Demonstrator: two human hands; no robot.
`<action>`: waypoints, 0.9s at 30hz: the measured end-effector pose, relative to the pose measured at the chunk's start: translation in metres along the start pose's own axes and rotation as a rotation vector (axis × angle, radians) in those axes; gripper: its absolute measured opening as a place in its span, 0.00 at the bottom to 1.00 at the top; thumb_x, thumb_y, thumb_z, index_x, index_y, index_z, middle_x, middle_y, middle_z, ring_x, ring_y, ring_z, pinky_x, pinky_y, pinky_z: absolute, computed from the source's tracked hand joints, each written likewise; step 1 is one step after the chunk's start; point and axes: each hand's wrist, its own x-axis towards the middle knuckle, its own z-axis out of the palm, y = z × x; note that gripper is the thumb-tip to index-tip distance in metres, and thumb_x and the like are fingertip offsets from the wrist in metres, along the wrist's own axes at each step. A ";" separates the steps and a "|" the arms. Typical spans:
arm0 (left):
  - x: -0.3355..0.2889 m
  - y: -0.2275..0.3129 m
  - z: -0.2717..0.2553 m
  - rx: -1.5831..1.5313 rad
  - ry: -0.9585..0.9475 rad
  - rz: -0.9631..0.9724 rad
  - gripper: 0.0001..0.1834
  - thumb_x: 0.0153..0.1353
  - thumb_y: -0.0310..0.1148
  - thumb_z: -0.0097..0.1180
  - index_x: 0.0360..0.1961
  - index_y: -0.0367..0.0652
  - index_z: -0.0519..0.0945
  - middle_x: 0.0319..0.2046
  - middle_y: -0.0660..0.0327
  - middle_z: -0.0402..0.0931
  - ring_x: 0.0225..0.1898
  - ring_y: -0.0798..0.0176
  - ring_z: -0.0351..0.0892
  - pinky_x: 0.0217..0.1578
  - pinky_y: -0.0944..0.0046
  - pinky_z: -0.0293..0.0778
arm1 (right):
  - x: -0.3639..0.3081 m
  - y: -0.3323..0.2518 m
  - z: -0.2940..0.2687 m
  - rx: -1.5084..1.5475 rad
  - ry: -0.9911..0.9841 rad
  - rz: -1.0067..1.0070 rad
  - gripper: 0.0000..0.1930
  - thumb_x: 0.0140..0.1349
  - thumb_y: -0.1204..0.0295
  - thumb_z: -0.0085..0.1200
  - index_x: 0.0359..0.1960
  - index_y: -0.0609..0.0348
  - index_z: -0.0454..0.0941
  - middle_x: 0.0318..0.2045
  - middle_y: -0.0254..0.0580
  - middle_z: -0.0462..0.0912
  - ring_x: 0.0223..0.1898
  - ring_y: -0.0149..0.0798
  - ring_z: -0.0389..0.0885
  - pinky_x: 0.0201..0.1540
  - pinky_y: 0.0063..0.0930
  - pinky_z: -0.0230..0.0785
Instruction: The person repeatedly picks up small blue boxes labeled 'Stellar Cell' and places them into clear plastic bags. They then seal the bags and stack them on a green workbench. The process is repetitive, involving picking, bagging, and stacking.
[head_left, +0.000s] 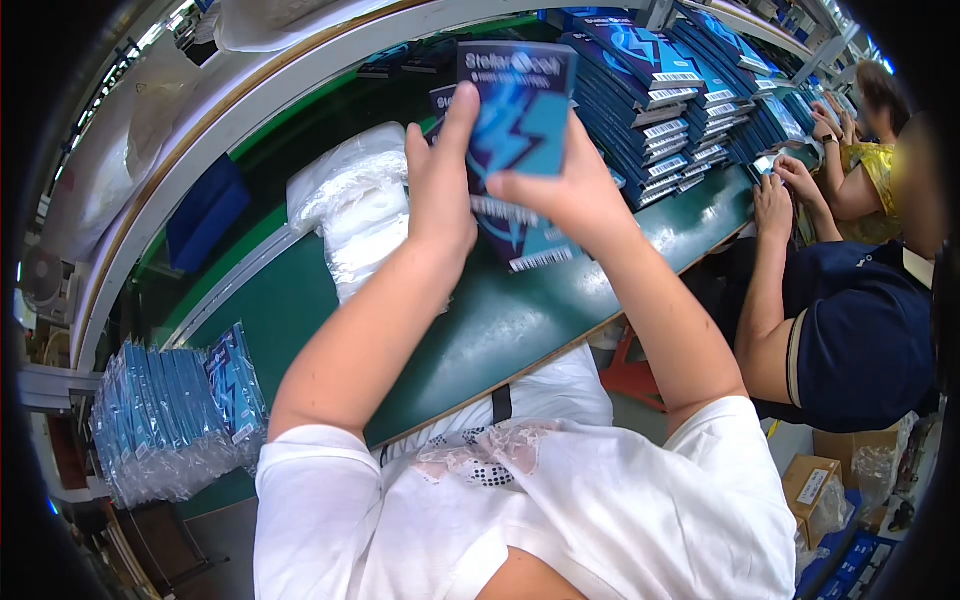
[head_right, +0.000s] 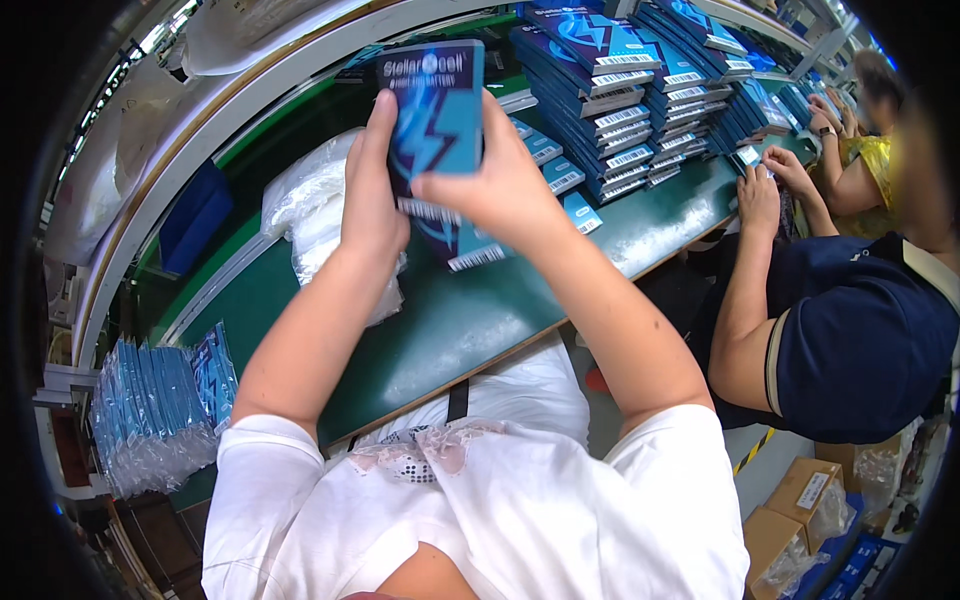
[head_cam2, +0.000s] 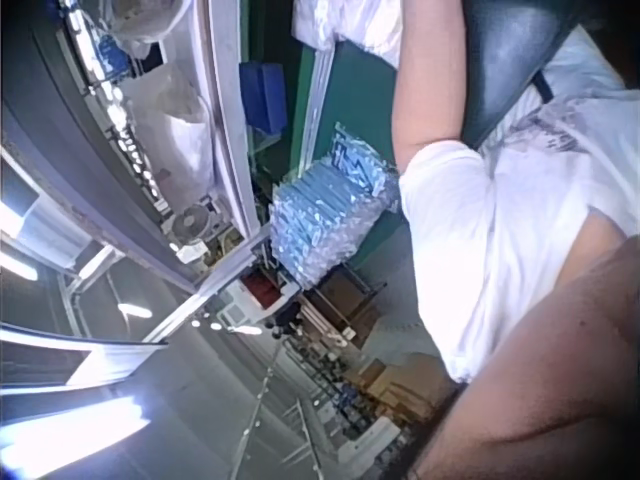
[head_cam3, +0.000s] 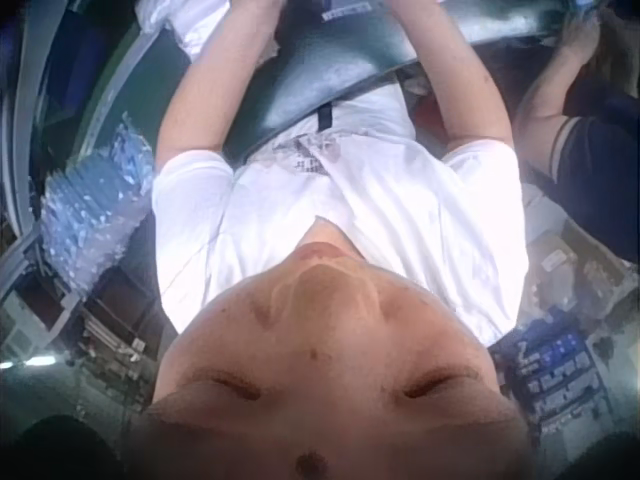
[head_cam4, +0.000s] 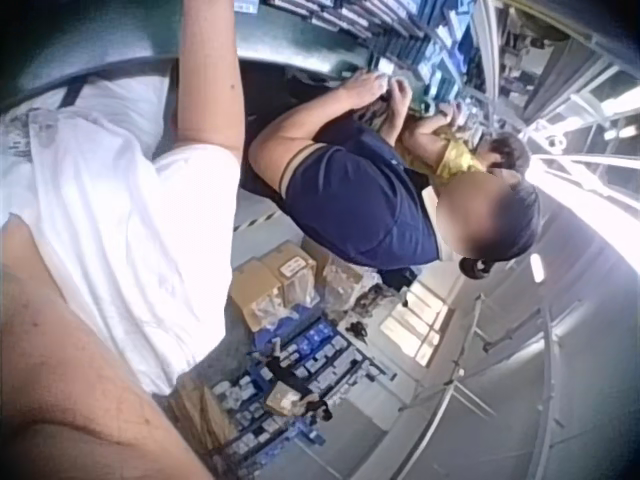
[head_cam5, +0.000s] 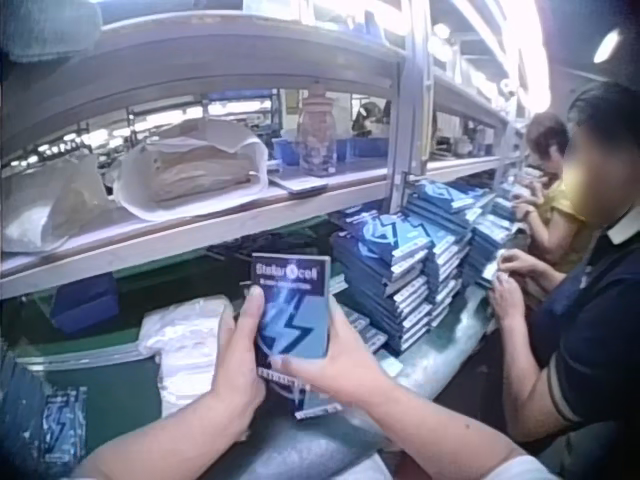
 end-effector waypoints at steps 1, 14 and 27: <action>-0.025 0.002 0.008 -0.003 -0.022 0.004 0.64 0.49 0.52 0.65 0.65 0.27 0.30 0.57 0.44 0.59 0.59 0.55 0.62 0.59 0.59 0.58 | -0.020 0.003 -0.005 -0.014 -0.011 -0.046 0.47 0.36 0.68 0.67 0.61 0.66 0.56 0.53 0.51 0.68 0.53 0.41 0.70 0.55 0.32 0.63; -0.090 -0.043 -0.023 0.661 -0.617 0.117 0.75 0.32 0.43 0.76 0.68 0.41 0.27 0.66 0.43 0.45 0.67 0.45 0.49 0.65 0.55 0.47 | -0.118 0.076 -0.044 -0.339 -0.114 0.028 0.67 0.32 0.64 0.73 0.67 0.66 0.32 0.62 0.63 0.56 0.63 0.59 0.58 0.63 0.41 0.53; -0.102 0.011 0.013 0.402 -0.214 -0.585 0.32 0.57 0.53 0.57 0.53 0.37 0.70 0.46 0.56 0.74 0.47 0.62 0.75 0.49 0.61 0.71 | -0.066 0.000 -0.045 -0.036 -0.444 0.628 0.41 0.36 0.53 0.68 0.48 0.74 0.70 0.42 0.53 0.77 0.41 0.43 0.78 0.45 0.27 0.69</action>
